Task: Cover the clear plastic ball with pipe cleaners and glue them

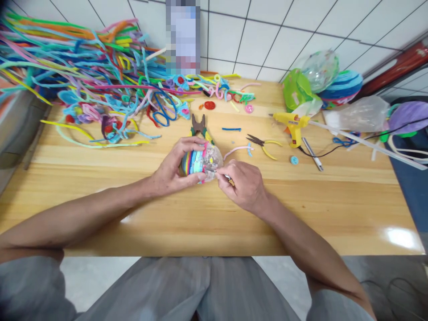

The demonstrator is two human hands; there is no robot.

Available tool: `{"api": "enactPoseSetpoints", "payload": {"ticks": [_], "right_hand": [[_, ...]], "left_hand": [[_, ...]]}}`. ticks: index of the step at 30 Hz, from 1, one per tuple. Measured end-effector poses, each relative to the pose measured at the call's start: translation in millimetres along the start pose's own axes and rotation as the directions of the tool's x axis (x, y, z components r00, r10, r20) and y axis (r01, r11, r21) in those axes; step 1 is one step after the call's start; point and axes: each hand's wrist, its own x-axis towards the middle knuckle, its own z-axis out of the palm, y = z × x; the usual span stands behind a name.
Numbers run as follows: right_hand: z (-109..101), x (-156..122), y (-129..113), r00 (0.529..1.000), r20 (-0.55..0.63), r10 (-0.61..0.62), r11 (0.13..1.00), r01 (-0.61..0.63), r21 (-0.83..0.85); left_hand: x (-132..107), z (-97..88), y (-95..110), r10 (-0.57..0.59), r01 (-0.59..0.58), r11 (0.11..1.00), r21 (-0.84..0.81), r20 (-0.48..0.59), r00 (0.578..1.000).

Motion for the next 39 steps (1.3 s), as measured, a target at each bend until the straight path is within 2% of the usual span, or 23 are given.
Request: {"api": "enactPoseSetpoints", "payload": {"ticks": [11, 30, 39], "right_hand": [[1.5, -4.5, -1.3, 0.996, -0.040, 0.078, 0.995, -0.075, 0.064], [6.3, -3.1, -3.0, 0.997, -0.046, 0.063, 0.996, -0.060, 0.065], [8.8, -5.3, -4.6, 0.994, -0.039, 0.103, 0.991, -0.099, 0.090]], "left_hand": [[1.6, -1.6, 0.5, -0.005, 0.005, 1.000, -0.005, 0.019, 1.000], [0.7, -2.4, 0.8, 0.027, -0.027, 0.999, -0.024, 0.026, 0.999], [1.1, -3.2, 3.9, -0.013, 0.014, 0.999, -0.052, 0.023, 1.000]]}}
